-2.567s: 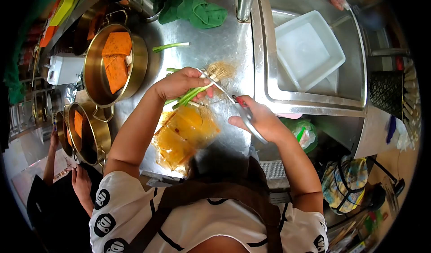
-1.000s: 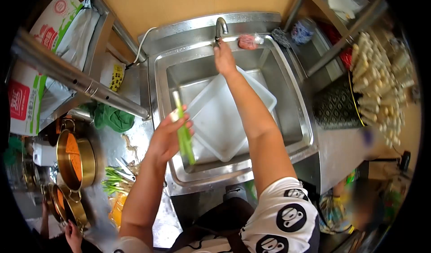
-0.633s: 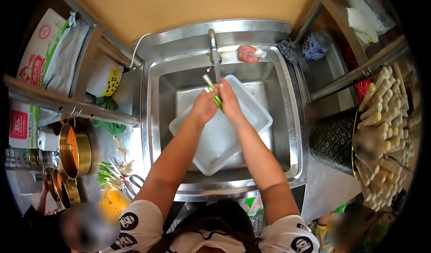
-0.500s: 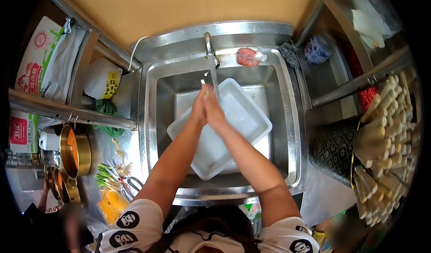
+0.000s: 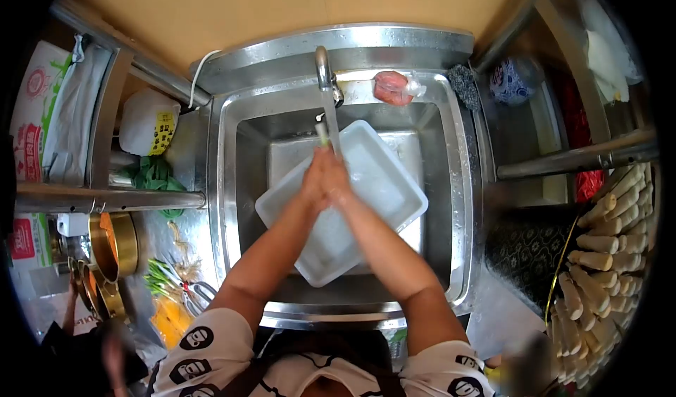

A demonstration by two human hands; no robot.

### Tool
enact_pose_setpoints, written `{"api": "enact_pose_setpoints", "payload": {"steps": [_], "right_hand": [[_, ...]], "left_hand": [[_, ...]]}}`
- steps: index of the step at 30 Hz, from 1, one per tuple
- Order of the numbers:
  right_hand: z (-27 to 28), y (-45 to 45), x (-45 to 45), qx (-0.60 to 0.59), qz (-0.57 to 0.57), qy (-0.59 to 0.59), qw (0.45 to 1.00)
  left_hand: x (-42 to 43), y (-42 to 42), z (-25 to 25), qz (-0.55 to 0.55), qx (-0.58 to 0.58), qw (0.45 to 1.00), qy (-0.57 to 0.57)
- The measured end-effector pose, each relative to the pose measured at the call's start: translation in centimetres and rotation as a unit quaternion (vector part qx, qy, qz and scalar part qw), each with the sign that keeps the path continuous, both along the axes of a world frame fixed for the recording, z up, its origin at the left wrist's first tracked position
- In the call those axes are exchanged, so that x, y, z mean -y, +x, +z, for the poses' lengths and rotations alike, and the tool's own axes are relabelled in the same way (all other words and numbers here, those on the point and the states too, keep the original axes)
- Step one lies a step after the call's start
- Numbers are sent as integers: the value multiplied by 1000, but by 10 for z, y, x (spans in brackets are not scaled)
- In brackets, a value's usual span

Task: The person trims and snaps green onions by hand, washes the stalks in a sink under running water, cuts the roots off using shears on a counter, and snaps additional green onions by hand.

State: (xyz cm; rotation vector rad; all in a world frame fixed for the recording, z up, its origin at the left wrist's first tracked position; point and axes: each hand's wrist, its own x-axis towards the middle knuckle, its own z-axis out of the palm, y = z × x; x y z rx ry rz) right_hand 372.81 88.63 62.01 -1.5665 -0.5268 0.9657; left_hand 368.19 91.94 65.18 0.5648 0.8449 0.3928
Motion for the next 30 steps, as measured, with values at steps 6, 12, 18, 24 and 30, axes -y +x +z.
{"api": "enact_pose_setpoints", "payload": {"steps": [6, 12, 18, 24, 30], "right_hand": [[-13, -9, 12, -57, -111, -14, 992], [-3, 21, 21, -398, -213, 154, 879], [23, -12, 20, -347, -240, 54, 905], [-4, -25, 40, -199, -165, -17, 966], [9, 14, 61, -465, 44, -8, 884]], "left_hand": [[11, -13, 8, 63, 97, 987, -110], [32, -41, -51, -126, -174, 922, 321], [44, -30, -12, -39, -188, 958, 213], [47, -36, -39, 105, -52, 992, 48], [-17, -45, -25, -261, 47, 963, -45]]}}
